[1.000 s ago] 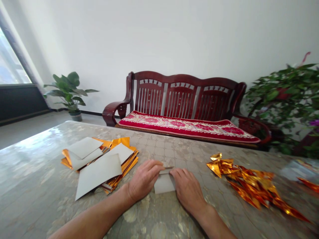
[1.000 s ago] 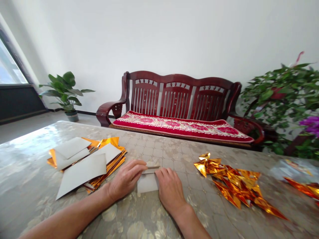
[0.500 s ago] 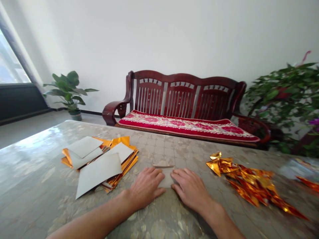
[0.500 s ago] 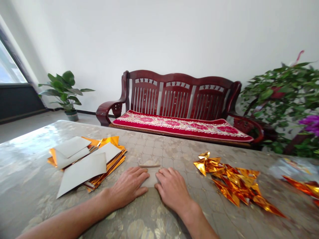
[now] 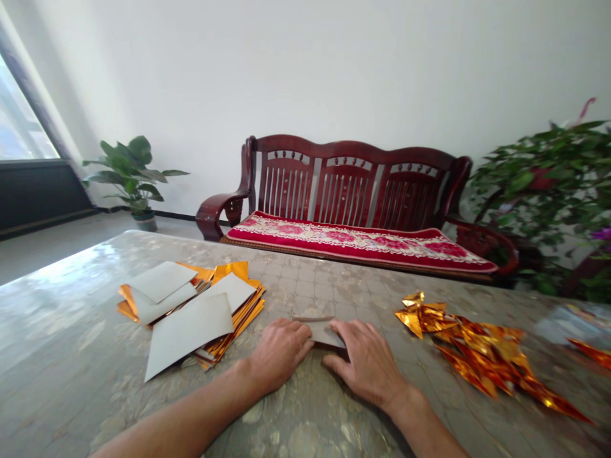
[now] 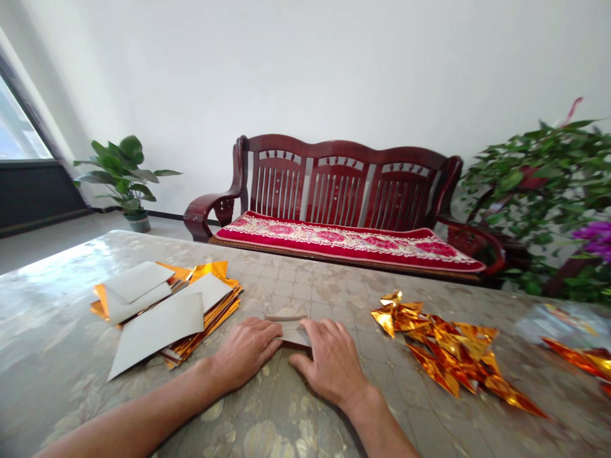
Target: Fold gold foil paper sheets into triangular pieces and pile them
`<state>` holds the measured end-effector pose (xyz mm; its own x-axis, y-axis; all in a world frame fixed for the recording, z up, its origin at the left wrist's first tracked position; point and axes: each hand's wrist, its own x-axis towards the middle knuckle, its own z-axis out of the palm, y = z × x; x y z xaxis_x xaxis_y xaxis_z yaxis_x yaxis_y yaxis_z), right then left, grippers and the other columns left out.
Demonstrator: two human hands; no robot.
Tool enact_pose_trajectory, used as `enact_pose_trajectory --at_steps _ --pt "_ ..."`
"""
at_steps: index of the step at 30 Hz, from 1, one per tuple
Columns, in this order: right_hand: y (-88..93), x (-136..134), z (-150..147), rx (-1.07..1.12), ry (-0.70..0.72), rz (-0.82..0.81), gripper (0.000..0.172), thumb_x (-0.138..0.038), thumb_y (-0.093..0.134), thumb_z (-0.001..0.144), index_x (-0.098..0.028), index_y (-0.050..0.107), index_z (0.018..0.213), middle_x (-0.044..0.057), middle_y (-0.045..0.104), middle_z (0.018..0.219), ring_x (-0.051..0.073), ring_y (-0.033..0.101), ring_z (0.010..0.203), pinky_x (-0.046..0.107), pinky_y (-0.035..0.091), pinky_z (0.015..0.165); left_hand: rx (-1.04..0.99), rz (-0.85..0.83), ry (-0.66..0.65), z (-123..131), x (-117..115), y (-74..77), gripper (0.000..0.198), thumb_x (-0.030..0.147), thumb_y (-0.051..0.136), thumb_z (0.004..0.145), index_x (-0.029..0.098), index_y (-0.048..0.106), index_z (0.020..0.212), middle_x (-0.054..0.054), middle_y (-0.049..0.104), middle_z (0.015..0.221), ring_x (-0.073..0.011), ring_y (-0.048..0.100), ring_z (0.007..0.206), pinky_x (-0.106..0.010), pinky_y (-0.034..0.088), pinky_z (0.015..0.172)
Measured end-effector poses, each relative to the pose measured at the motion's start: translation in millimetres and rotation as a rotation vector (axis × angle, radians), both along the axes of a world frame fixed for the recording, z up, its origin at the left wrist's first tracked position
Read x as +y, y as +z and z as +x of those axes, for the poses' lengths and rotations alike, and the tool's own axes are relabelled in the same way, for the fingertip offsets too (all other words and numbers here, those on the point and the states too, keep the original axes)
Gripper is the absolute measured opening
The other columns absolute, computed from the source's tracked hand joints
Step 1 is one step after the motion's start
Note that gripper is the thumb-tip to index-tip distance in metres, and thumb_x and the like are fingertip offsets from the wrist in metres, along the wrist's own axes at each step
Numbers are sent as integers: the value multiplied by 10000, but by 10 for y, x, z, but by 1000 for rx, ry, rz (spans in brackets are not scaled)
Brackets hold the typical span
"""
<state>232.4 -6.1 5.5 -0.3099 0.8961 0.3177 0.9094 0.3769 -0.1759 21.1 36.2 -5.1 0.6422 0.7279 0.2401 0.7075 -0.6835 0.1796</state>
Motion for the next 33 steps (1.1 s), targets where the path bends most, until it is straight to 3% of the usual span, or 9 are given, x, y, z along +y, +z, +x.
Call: enact_pose_trajectory --at_steps 1,5,8,18,27,33 --pt "7 1 10 11 1 -2 441 -400 717 799 -229 575 1181 52 648 1079 234 554 989 362 373 886 -12 1 -4 0 3 -1 277 308 387 998 215 605 855 -15 691 874 -195 636 846 -320 437 793" --pt "-42 69 37 7 8 6 177 -333 489 967 -231 630 1002 42 658 960 209 568 943 328 371 842 -98 -42 -3 -10 32 -1 331 308 378 1005 210 640 826 -14 703 868 -176 640 864 -294 424 806" --pt "-114 143 37 33 -45 7 309 -288 368 1012 -227 641 879 31 660 860 186 583 884 296 374 795 -142 -88 66 -22 65 -3 291 311 448 977 212 675 824 -16 716 863 -177 643 878 -284 418 812" --pt "-217 197 -47 144 -199 67 223 -293 499 961 -239 632 790 -7 679 799 167 587 808 265 344 698 -108 -92 300 -15 78 16 205 313 544 894 210 676 776 -18 707 850 -178 628 829 -279 385 725" --pt "-227 192 -71 68 -175 73 178 -283 523 951 -240 618 807 -5 681 826 172 585 821 275 331 706 -118 -114 344 -2 120 -13 127 299 576 842 213 650 783 -13 669 832 -171 612 818 -272 373 708" --pt "-91 230 -107 -10 -201 -2 139 -262 557 920 -241 610 793 -12 694 839 171 599 826 275 297 641 -93 -93 328 0 99 3 240 324 469 930 213 634 795 -25 670 858 -175 611 827 -282 371 714"
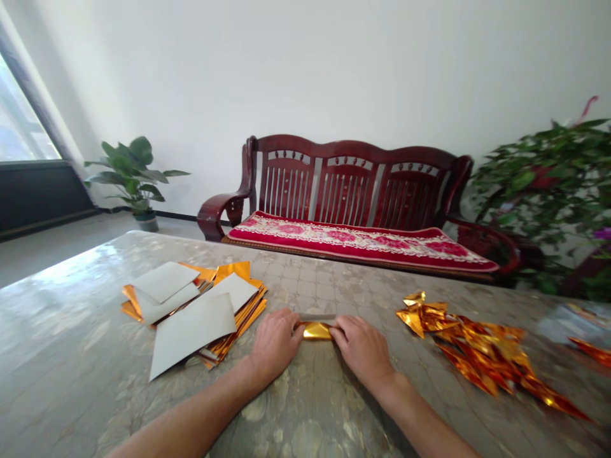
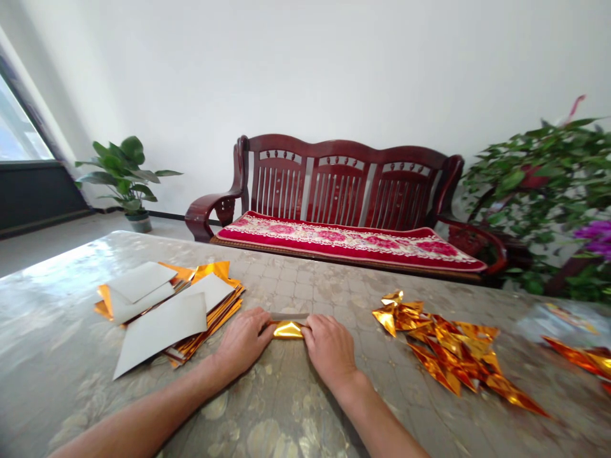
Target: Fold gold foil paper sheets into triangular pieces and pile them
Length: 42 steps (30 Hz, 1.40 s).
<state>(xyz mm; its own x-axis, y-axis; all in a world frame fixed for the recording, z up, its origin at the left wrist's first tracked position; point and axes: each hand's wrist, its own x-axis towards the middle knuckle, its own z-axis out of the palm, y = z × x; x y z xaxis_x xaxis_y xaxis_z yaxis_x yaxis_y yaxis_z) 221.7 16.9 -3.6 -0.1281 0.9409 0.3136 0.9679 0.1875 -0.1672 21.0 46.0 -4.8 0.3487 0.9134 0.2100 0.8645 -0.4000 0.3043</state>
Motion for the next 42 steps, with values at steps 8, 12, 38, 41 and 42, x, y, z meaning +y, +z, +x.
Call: enact_pose_trajectory --at_steps 8,12,38,41,42 --pt "32 91 -71 -30 -27 -9 120 -229 574 882 -238 607 766 -10 681 841 173 590 833 274 291 645 43 -12 59 -2 -14 1 165 312 528 889 211 635 813 -32 665 881 -188 616 862 -289 381 731" --pt "1 93 -62 19 -37 0 127 -232 560 887 -239 612 772 -10 670 842 170 588 844 270 312 666 45 -34 77 -25 1 17 162 332 550 874 213 638 806 -27 665 877 -187 617 874 -284 388 745" --pt "-115 113 -45 58 -10 57 156 -189 536 877 -229 628 759 14 631 835 171 557 824 269 348 724 93 -108 106 -52 23 48 276 385 458 940 216 651 841 -34 641 925 -177 638 801 -270 406 673" --pt "-111 118 -36 70 -14 48 150 -194 541 871 -231 631 758 15 630 835 173 557 828 269 350 727 97 -110 108 -44 29 36 257 374 467 931 218 652 842 -33 637 929 -179 638 804 -274 406 671" --pt "-111 122 -31 80 -17 41 146 -200 543 871 -231 632 759 14 630 835 174 557 830 268 351 728 98 -112 108 -42 31 33 254 371 468 930 218 652 845 -35 636 933 -180 639 808 -275 408 674"
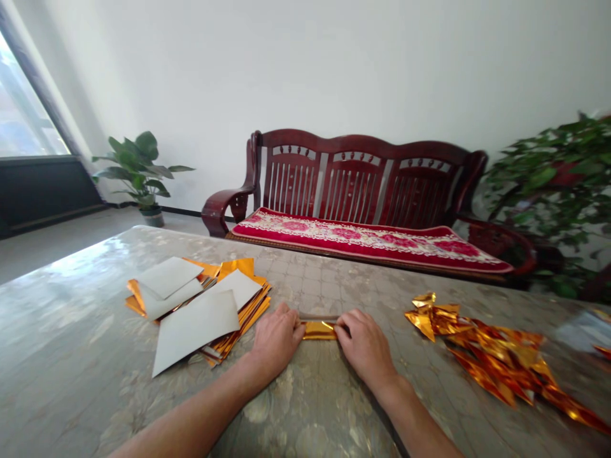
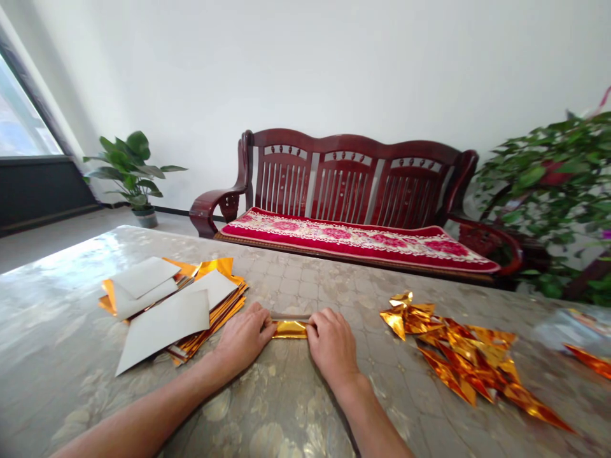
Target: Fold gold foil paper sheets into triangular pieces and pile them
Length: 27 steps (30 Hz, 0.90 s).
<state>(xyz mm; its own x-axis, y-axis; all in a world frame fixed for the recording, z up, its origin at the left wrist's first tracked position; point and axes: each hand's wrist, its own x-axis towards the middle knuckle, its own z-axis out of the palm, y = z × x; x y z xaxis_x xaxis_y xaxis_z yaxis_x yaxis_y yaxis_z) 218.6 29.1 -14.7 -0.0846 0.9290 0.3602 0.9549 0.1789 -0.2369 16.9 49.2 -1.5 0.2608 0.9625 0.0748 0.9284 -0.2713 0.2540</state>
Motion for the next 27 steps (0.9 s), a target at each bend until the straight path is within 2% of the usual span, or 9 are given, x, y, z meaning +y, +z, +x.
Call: enact_pose_trajectory --at_steps 12,18,27 --pt "-28 33 21 51 -33 -37 130 -218 558 860 -227 621 747 5 645 803 176 542 794 272 341 699 42 -41 10 27 -34 81 244 350 468 922 195 648 866 -56 613 1025 -180 639 825 -277 434 702" --pt "-25 31 27 60 -68 -52 100 -239 579 844 -240 635 761 -3 673 784 174 538 753 274 314 648 27 -15 4 31 -27 19 227 333 461 932 200 635 873 -50 596 1029 -177 625 870 -279 437 748" --pt "-15 24 21 52 -81 -64 108 -244 566 861 -246 632 776 -9 685 800 184 543 771 284 301 659 18 -18 15 38 -15 -13 173 352 495 923 210 593 916 -43 573 1017 -180 611 880 -284 431 763"
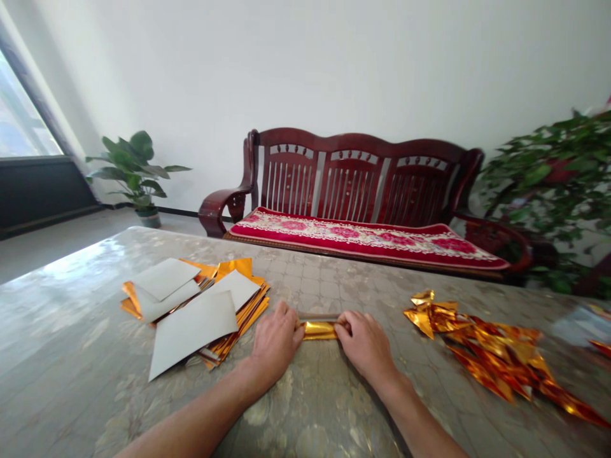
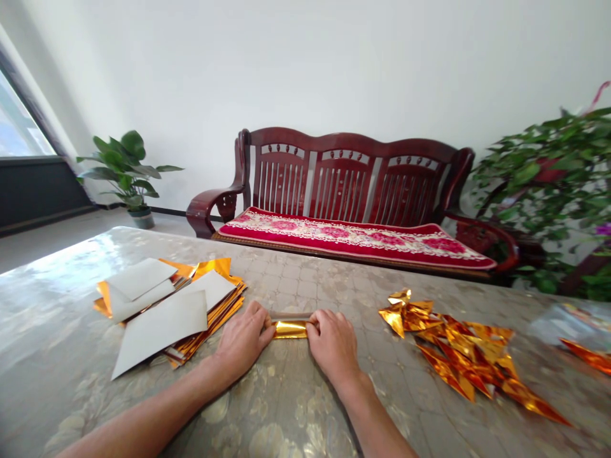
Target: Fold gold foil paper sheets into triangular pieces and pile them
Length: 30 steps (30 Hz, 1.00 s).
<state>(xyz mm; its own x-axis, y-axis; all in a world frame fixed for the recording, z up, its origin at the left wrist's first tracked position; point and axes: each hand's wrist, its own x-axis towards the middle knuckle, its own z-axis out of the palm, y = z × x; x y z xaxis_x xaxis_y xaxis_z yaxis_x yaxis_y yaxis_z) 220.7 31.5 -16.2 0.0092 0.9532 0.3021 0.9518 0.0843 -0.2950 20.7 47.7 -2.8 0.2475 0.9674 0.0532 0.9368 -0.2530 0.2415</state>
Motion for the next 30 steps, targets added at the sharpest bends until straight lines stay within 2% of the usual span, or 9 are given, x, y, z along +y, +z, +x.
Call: enact_pose_trajectory --at_steps 5,8,12,14,17,21,30 --pt "15 -8 -13 -16 16 -4 147 -247 521 894 -238 622 788 -3 690 831 189 541 789 291 300 684 -27 73 10 20 -56 35 136 285 551 892 200 547 998 -52 549 1029 -203 573 947 -303 432 808" --pt "6 -10 -20 -29 5 0 128 -235 531 877 -236 616 781 -1 685 821 192 535 789 293 289 680 5 137 -37 51 -90 45 102 218 535 899 196 549 998 -62 545 1046 -222 541 990 -334 428 859" --pt "-1 -14 -26 -42 5 17 108 -223 546 853 -232 609 766 2 674 804 190 525 780 295 280 677 50 172 -264 74 -92 26 130 170 463 945 201 573 1006 -62 566 1072 -219 522 1000 -330 435 872" --pt "0 -17 -27 -47 4 23 108 -219 549 847 -229 606 756 3 669 794 186 520 770 294 275 673 22 140 -390 68 -83 20 146 181 458 957 212 586 1020 -51 586 1058 -208 526 995 -308 448 859" --pt "0 -21 -25 -48 2 27 103 -217 559 841 -225 604 749 4 664 787 179 513 756 291 268 663 -32 113 -509 56 -69 19 185 199 457 967 234 600 1079 -40 610 1070 -201 533 1020 -303 454 896" --pt "-2 -18 -29 -43 5 32 91 -218 571 837 -223 609 755 5 663 791 176 513 758 288 267 665 -70 133 -600 51 -40 -6 243 200 467 965 240 586 1173 -34 625 1115 -204 536 1067 -325 452 953" --pt "14 -34 -40 -29 -19 33 92 -231 574 840 -230 605 754 1 666 783 183 528 763 291 276 672 -80 211 -721 1 -91 -19 282 175 467 943 181 555 1210 -58 607 1217 -208 527 1108 -362 402 1038"
